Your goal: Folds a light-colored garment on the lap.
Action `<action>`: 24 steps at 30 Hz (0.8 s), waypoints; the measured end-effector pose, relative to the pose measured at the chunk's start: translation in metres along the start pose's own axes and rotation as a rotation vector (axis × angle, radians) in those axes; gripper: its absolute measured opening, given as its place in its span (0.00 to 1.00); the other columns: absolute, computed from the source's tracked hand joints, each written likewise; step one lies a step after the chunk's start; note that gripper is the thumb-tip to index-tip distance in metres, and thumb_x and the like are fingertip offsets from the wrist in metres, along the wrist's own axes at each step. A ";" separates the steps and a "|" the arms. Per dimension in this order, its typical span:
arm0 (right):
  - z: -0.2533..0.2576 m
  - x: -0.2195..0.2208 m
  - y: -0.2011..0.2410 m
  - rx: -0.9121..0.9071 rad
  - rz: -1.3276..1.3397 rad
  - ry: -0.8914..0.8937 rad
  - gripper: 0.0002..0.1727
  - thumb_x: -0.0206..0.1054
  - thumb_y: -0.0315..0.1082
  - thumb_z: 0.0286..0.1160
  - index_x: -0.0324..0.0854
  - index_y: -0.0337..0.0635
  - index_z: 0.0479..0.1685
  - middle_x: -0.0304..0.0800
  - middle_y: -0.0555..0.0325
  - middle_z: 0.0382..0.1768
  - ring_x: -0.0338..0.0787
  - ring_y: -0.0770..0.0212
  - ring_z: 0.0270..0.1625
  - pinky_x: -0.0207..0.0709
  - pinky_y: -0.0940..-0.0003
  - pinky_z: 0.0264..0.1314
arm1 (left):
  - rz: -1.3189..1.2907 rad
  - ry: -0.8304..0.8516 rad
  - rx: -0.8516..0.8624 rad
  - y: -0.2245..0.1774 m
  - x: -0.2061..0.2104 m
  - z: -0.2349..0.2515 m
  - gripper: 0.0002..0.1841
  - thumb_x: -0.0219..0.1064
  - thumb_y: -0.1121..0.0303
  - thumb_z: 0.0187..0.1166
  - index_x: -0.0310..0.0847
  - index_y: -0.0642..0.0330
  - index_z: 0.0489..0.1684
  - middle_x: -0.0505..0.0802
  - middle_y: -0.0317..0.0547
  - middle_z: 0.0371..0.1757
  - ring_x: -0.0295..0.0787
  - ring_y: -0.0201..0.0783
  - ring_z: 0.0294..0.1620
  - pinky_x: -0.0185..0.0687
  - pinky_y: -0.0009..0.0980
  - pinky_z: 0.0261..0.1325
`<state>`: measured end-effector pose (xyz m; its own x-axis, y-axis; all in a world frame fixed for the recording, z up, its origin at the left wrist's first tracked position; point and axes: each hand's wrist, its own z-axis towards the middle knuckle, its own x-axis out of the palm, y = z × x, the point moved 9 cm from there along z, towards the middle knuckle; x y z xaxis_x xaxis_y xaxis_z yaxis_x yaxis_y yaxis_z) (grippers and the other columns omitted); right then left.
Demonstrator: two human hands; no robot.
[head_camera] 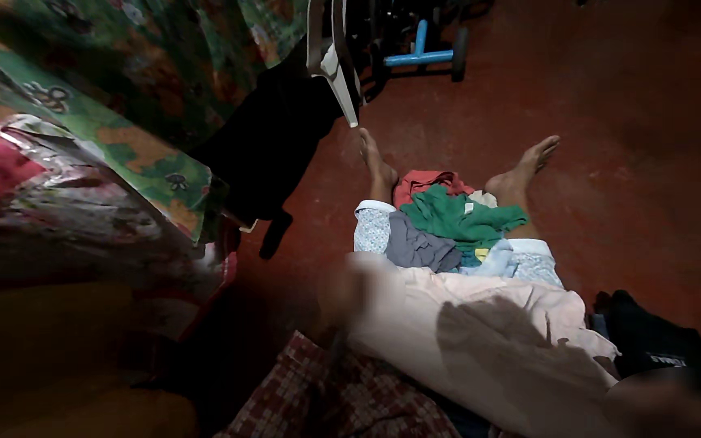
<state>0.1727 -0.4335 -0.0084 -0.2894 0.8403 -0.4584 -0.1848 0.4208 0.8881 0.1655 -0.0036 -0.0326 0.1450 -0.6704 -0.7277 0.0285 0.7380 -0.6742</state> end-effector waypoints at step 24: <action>-0.001 0.003 0.001 -0.007 -0.008 0.014 0.13 0.69 0.32 0.79 0.80 0.26 0.42 0.81 0.63 0.26 0.77 0.81 0.29 0.75 0.82 0.34 | 0.232 0.091 0.001 -0.003 0.026 0.002 0.18 0.66 0.52 0.81 0.92 0.56 0.49 0.88 0.47 0.45 0.86 0.42 0.45 0.83 0.42 0.53</action>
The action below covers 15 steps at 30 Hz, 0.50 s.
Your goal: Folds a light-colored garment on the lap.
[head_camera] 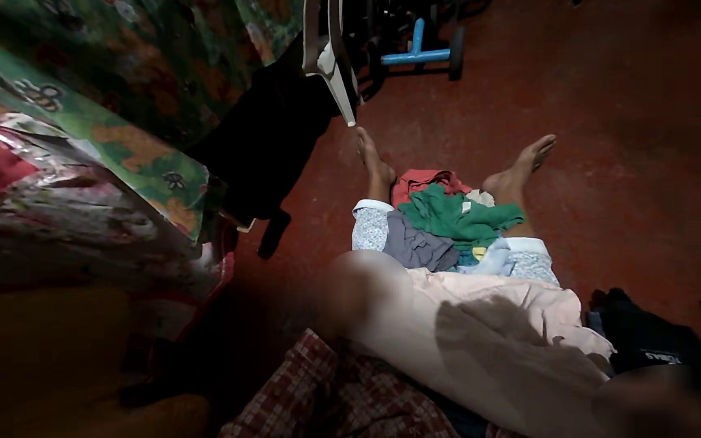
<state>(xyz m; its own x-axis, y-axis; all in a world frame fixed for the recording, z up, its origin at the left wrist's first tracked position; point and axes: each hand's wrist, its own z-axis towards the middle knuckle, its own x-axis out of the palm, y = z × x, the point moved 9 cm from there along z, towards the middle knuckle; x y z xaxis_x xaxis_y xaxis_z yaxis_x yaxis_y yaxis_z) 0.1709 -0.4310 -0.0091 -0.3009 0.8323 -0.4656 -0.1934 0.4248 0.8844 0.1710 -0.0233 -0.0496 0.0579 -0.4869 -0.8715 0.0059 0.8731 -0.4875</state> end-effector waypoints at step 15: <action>0.004 0.054 -0.029 0.114 -0.238 0.155 0.18 0.64 0.37 0.83 0.84 0.25 0.52 0.92 0.39 0.43 0.92 0.52 0.45 0.86 0.55 0.53 | 0.190 0.179 -0.073 0.001 0.019 0.011 0.18 0.58 0.56 0.83 0.90 0.59 0.49 0.89 0.52 0.50 0.88 0.50 0.54 0.81 0.50 0.58</action>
<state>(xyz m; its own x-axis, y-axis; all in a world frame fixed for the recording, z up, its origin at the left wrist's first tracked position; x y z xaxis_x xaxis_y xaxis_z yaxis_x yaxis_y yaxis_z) 0.1642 -0.3971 -0.0601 -0.4001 0.6443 -0.6517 -0.1716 0.6459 0.7439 0.1832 -0.0320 -0.0663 -0.1260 -0.3168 -0.9401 -0.0606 0.9483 -0.3115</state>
